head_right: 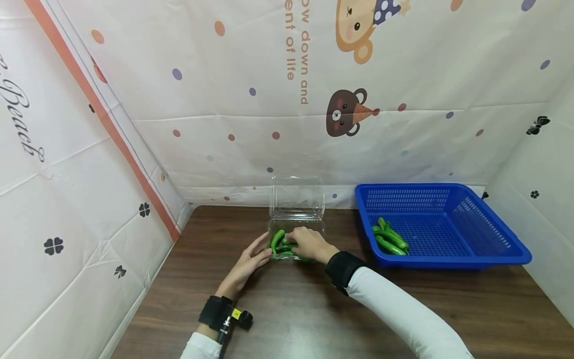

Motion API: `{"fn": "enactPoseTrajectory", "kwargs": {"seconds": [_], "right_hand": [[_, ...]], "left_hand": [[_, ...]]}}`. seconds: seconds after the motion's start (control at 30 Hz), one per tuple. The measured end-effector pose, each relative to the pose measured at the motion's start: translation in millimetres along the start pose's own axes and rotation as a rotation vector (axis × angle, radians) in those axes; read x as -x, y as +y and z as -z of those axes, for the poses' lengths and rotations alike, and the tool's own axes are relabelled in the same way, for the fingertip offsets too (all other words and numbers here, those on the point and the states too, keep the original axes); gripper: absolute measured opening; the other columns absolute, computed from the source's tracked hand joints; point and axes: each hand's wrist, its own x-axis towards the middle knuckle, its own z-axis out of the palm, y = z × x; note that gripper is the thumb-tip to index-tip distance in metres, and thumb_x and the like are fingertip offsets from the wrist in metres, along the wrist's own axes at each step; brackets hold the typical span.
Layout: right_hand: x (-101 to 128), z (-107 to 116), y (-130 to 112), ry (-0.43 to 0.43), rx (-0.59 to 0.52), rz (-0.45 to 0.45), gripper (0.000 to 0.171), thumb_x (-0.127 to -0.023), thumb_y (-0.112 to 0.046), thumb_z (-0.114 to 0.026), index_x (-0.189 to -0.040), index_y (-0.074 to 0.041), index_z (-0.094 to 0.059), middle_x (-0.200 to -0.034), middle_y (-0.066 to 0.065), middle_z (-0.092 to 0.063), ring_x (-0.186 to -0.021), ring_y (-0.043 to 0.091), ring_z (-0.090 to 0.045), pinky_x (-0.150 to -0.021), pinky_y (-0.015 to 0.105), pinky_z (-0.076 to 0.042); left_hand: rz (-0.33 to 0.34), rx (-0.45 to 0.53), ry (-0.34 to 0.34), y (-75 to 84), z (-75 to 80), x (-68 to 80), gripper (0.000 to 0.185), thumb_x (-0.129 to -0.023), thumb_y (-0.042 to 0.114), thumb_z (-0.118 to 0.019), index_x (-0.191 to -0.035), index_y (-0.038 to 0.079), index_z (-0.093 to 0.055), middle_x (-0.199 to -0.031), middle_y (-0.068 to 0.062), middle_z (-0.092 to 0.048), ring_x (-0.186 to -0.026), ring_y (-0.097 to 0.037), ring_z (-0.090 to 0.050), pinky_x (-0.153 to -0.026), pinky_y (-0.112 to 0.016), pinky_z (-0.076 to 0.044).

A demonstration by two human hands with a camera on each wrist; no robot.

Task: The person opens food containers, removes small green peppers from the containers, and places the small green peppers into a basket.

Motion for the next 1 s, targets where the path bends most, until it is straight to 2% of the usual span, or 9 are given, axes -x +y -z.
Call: {"fn": "enactPoseTrajectory", "kwargs": {"seconds": [0.27, 0.43, 0.6, 0.67, 0.83, 1.0], "right_hand": [[-3.5, -5.7, 2.9, -0.028, 0.019, -0.053, 0.021, -0.089, -0.005, -0.075, -0.109, -0.010, -0.078, -0.097, 0.005, -0.073, -0.085, 0.020, -0.068, -0.060, 0.037, -0.055], [-4.3, -8.0, 4.0, -0.025, 0.002, -0.071, 0.022, -0.089, -0.002, -0.075, -0.110, -0.008, -0.078, -0.096, 0.006, -0.074, -0.077, 0.015, -0.063, -0.053, 0.029, -0.047], [-4.4, -7.3, 5.5, -0.002, -0.022, -0.086, 0.021, -0.089, -0.003, -0.075, -0.109, -0.006, -0.078, -0.086, 0.005, -0.070, -0.068, 0.012, -0.054, -0.051, 0.024, -0.036], [-4.8, -6.6, 6.3, 0.009, -0.020, -0.083, 0.020, -0.089, -0.004, -0.076, -0.108, -0.007, -0.078, -0.084, 0.004, -0.070, -0.068, 0.012, -0.055, -0.051, 0.024, -0.038], [-6.1, -0.8, 5.3, 0.028, -0.042, -0.091, 0.022, -0.089, -0.007, -0.078, -0.110, -0.006, -0.077, -0.091, 0.005, -0.074, -0.076, 0.012, -0.063, -0.058, 0.026, -0.050], [-8.2, 6.8, 2.7, 0.031, -0.051, -0.109, 0.023, -0.090, -0.009, -0.077, -0.113, -0.006, -0.077, -0.093, 0.005, -0.073, -0.076, 0.012, -0.063, -0.059, 0.027, -0.050]], "left_hand": [[-0.001, 0.005, -0.001, 1.4, -0.2, 0.9, 0.064, -0.105, 0.028, -0.060, -0.163, 0.023, -0.030, -0.163, -0.024, -0.034, -0.147, -0.041, -0.041, -0.118, -0.050, -0.045], [0.000, 0.009, 0.001, 1.1, -0.1, 0.2, 0.064, -0.105, 0.027, -0.060, -0.162, 0.024, -0.031, -0.164, -0.023, -0.033, -0.147, -0.041, -0.042, -0.118, -0.049, -0.045], [-0.002, 0.007, -0.001, 1.2, -0.4, -0.1, 0.064, -0.105, 0.028, -0.060, -0.162, 0.025, -0.031, -0.164, -0.022, -0.033, -0.146, -0.040, -0.043, -0.118, -0.049, -0.045], [-0.004, 0.005, -0.007, 0.8, -0.7, 0.0, 0.065, -0.105, 0.029, -0.060, -0.162, 0.025, -0.031, -0.164, -0.023, -0.034, -0.145, -0.040, -0.044, -0.118, -0.049, -0.045], [0.001, 0.004, -0.008, -0.2, -1.0, 0.9, 0.066, -0.105, 0.030, -0.061, -0.162, 0.025, -0.030, -0.164, -0.021, -0.034, -0.146, -0.039, -0.043, -0.118, -0.050, -0.045], [-0.001, 0.001, 0.002, 0.6, -0.2, 1.4, 0.066, -0.104, 0.031, -0.061, -0.163, 0.024, -0.030, -0.166, -0.019, -0.032, -0.148, -0.039, -0.041, -0.118, -0.050, -0.045]]}}
